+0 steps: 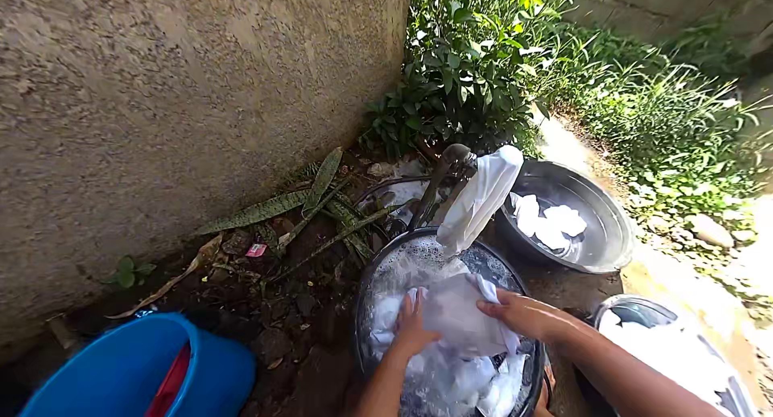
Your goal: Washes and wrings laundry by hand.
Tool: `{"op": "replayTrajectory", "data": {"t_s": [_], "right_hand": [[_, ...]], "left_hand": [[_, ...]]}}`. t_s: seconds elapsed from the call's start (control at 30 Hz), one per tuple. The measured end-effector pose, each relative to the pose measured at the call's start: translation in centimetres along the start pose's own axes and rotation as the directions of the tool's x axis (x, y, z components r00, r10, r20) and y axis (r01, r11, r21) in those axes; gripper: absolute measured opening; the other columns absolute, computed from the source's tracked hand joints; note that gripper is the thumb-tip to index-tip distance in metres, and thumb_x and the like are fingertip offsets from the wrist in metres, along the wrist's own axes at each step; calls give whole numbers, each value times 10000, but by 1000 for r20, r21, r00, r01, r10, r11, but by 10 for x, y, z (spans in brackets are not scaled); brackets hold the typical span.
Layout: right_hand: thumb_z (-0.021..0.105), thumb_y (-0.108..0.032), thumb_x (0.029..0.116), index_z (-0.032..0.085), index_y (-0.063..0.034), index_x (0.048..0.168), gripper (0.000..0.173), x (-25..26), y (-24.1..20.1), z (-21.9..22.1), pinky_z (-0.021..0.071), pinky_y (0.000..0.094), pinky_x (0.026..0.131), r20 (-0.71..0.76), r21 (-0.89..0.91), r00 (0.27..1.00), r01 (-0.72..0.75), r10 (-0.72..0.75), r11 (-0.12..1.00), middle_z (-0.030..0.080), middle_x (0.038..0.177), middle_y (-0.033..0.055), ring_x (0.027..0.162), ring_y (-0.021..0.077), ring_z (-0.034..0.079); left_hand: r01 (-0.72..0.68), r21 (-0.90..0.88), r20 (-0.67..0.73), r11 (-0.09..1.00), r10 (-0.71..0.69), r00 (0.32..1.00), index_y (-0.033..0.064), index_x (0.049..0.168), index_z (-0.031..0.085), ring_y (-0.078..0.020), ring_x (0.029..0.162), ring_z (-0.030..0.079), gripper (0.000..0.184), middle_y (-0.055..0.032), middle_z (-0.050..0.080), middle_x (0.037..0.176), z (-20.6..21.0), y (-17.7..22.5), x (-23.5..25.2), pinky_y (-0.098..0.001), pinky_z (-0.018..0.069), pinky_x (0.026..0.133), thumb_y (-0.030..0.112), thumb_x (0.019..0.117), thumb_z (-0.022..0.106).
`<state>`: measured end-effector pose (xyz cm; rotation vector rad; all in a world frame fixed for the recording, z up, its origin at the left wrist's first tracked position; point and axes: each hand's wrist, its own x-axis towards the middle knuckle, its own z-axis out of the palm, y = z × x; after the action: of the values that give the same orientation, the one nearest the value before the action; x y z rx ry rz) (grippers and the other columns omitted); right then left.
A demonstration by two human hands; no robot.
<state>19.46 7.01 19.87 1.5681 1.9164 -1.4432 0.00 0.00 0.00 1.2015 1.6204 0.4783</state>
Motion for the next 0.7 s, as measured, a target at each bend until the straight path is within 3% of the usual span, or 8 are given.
{"op": "replayTrajectory", "data": {"t_s": [0.03, 0.1, 0.2, 0.3, 0.4, 0.5, 0.63, 0.7], "right_hand": [[437, -331, 1111, 485, 11, 1458, 490, 39, 22, 22, 423, 556, 1092, 26, -36, 1000, -4, 5, 999, 591, 1349, 272, 1266, 366, 580], [459, -264, 1099, 496, 71, 1417, 463, 99, 57, 70, 382, 566, 1143, 11, -154, 1000, -14, 16, 988, 515, 1441, 305, 1361, 408, 506], [530, -171, 1033, 377, -37, 1564, 569, 136, 80, 125, 429, 596, 1112, -53, -254, 988, -154, 145, 955, 244, 1659, 248, 1411, 441, 459], [518, -126, 1043, 338, -3, 1576, 575, 142, 103, 153, 401, 614, 1127, 12, -262, 979, -195, 205, 945, 312, 1629, 263, 1426, 438, 445], [528, -143, 1051, 495, 96, 1438, 456, 149, 125, 155, 312, 614, 1179, 228, -334, 942, -160, 245, 929, 462, 1513, 310, 1443, 456, 409], [515, -195, 1069, 554, 152, 1343, 444, 146, 96, 109, 311, 634, 1168, 248, -313, 965, -1, 82, 950, 533, 1407, 361, 1380, 497, 462], [502, -309, 1085, 667, 29, 1112, 376, 21, -11, 5, 508, 502, 905, -99, -17, 978, 183, -184, 983, 683, 1000, 183, 955, 281, 661], [489, -265, 1088, 707, -74, 1060, 292, -60, -50, -32, 545, 322, 798, -265, 28, 900, 367, -347, 930, 707, 902, 25, 831, 93, 664]], "left_hand": [[53, 85, 22, 995, -55, 998, 198, 1665, 75, -564, 1518, 64, 1254, -238, -111, 1694, 18, -1, 5, -743, 227, 1142, 421, 744, 896], [134, 228, 2, 964, -138, 990, 272, 1663, 108, -546, 1504, 183, 1234, -221, -50, 1705, 46, -10, 12, -705, 351, 1100, 424, 731, 901], [218, 347, 59, 912, -254, 965, 68, 1599, 318, -451, 1378, 490, 671, -275, 414, 1558, 64, -23, 1, -602, 437, 1091, 167, 1002, 609], [241, 438, 223, 866, -364, 905, -58, 1470, 482, -414, 1459, 401, 468, -257, 470, 1530, 56, -31, -9, -547, 287, 1213, 230, 1110, 399], [97, 503, 417, 859, -339, 844, 8, 1406, 586, -414, 1398, 481, 501, -240, 555, 1457, 26, -16, 18, -619, 335, 1160, 375, 1084, 473], [-30, 237, 473, 971, -88, 877, -64, 1298, 626, -396, 1257, 583, 406, -274, 630, 1303, -18, 16, 31, -571, 414, 1097, 195, 987, 666], [-195, -96, 280, 976, 215, 936, 33, 1638, 78, -349, 1538, 265, 1242, -248, 197, 1670, -22, 56, -15, -508, 251, 1251, 268, 748, 912], [-317, -151, 33, 936, 326, 945, 9, 1636, 47, -408, 1559, 161, 1435, -264, 103, 1687, 5, 57, -27, -600, 172, 1249, 371, 597, 968]]}}
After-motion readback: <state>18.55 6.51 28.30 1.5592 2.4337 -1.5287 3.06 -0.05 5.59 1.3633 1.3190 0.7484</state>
